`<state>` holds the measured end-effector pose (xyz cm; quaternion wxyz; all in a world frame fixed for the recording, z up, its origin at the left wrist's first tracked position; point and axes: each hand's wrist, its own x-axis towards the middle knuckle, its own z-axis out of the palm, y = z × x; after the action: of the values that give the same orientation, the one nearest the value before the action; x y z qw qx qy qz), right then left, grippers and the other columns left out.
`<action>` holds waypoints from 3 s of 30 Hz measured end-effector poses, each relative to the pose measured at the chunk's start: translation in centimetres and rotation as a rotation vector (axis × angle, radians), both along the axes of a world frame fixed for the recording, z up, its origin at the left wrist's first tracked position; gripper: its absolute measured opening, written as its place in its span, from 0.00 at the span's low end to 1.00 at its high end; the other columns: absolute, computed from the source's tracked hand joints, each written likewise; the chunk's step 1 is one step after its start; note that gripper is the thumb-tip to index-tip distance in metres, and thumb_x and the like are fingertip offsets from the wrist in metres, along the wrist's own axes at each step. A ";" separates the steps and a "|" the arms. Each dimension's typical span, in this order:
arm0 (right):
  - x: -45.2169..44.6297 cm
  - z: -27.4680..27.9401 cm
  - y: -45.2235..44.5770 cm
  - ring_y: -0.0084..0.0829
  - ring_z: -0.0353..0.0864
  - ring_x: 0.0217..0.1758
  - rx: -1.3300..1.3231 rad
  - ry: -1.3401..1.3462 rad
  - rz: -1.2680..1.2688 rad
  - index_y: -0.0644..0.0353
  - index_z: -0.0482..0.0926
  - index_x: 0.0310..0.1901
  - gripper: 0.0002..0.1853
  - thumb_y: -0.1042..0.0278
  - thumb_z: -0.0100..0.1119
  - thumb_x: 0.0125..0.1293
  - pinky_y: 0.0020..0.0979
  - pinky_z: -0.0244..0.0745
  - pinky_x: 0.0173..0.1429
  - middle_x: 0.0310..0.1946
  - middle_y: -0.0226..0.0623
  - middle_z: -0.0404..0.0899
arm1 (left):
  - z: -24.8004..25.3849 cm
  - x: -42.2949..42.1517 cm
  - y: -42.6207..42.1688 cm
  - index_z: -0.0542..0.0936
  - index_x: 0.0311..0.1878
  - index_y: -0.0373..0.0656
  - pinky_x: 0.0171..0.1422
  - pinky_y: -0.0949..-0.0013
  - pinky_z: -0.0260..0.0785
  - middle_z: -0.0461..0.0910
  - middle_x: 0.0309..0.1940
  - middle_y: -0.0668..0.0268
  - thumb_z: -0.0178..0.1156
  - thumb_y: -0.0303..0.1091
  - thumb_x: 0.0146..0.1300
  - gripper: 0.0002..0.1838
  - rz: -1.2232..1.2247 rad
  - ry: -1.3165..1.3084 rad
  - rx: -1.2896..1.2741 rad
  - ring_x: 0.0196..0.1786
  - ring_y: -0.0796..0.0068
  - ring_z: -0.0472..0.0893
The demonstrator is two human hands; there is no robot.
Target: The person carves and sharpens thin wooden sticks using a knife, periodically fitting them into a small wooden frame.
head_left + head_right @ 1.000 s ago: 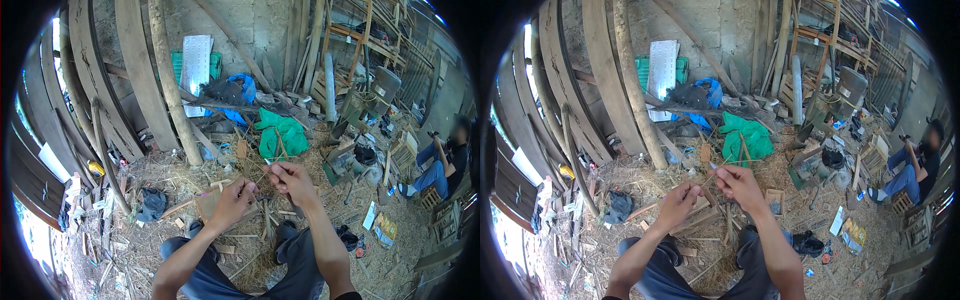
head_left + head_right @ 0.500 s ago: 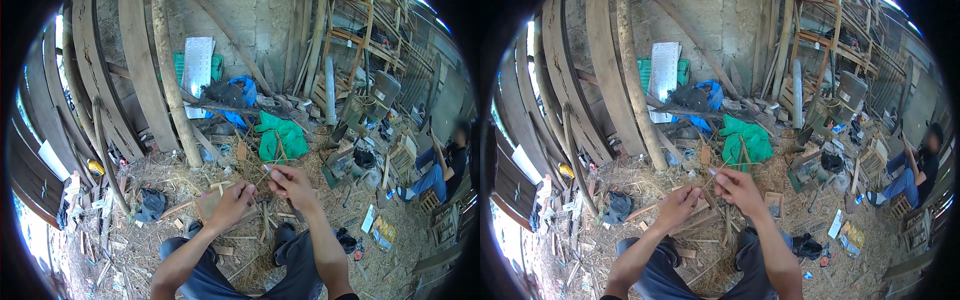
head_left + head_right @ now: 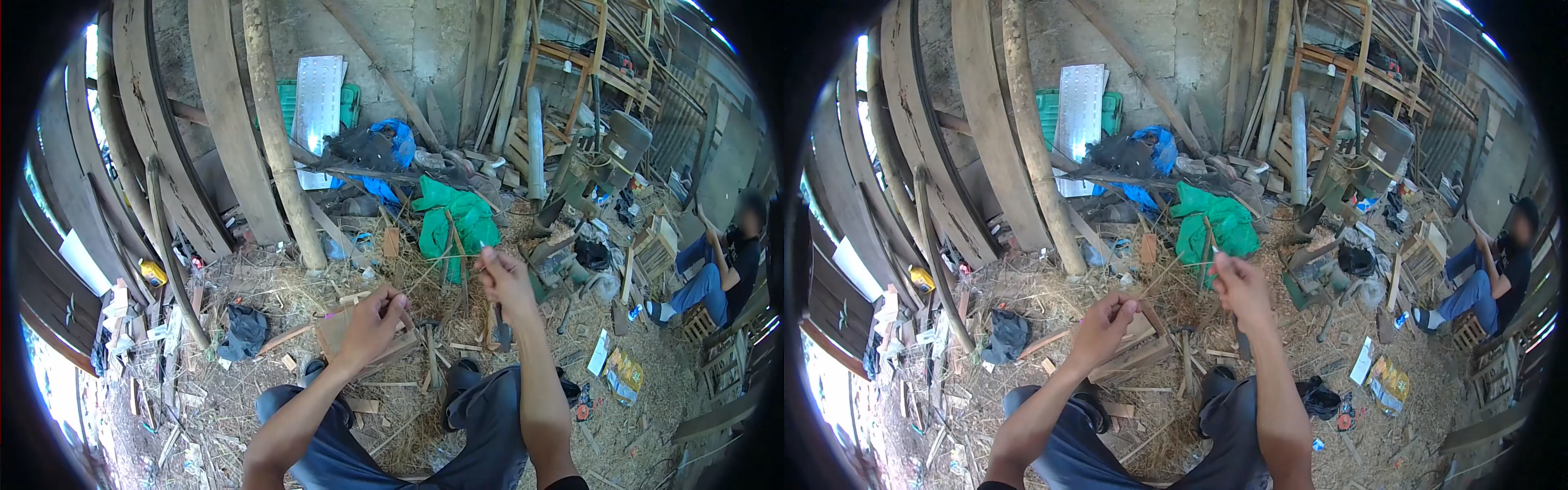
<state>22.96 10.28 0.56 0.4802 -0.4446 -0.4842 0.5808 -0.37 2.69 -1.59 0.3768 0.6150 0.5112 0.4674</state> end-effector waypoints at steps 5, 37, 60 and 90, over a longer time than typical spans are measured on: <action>-3.2 -3.3 0.0 0.13 0.65 0.23 0.499 -0.355 -0.070 0.63 0.73 0.53 0.18 0.57 0.46 0.73 0.19 0.57 0.27 0.25 0.26 0.74 | -0.3 0.2 0.7 0.75 0.40 0.37 0.40 0.75 0.67 0.77 0.31 0.68 0.54 0.35 0.69 0.10 0.004 -0.171 -0.117 0.36 0.82 0.75; -1.7 0.5 -1.0 0.12 0.59 0.19 -0.117 0.260 0.194 0.68 0.78 0.46 0.12 0.67 0.56 0.68 0.18 0.51 0.21 0.28 0.27 0.76 | 2.9 1.2 -1.9 0.74 0.37 0.38 0.32 0.60 0.69 0.77 0.27 0.55 0.56 0.24 0.63 0.02 0.142 0.335 0.342 0.28 0.55 0.78; -6.3 0.4 -4.0 0.12 0.61 0.17 -0.001 0.199 0.395 0.64 0.76 0.50 0.13 0.67 0.54 0.69 0.17 0.53 0.20 0.24 0.32 0.77 | 2.3 1.3 -0.9 0.74 0.34 0.35 0.25 0.71 0.62 0.73 0.17 0.63 0.58 0.27 0.64 0.05 0.199 0.122 0.223 0.19 0.78 0.71; -5.8 -0.4 -3.2 0.12 0.59 0.17 -0.057 0.149 0.366 0.65 0.78 0.48 0.13 0.65 0.57 0.68 0.17 0.50 0.20 0.23 0.26 0.73 | 0.9 0.3 0.4 0.75 0.36 0.37 0.32 0.78 0.61 0.73 0.24 0.73 0.56 0.32 0.67 0.08 0.003 -0.195 -0.023 0.29 0.88 0.69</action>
<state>17.15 7.09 0.21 0.3884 -0.3183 -0.5035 0.7031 -0.09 3.09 -0.65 0.4312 0.5614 0.4786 0.5195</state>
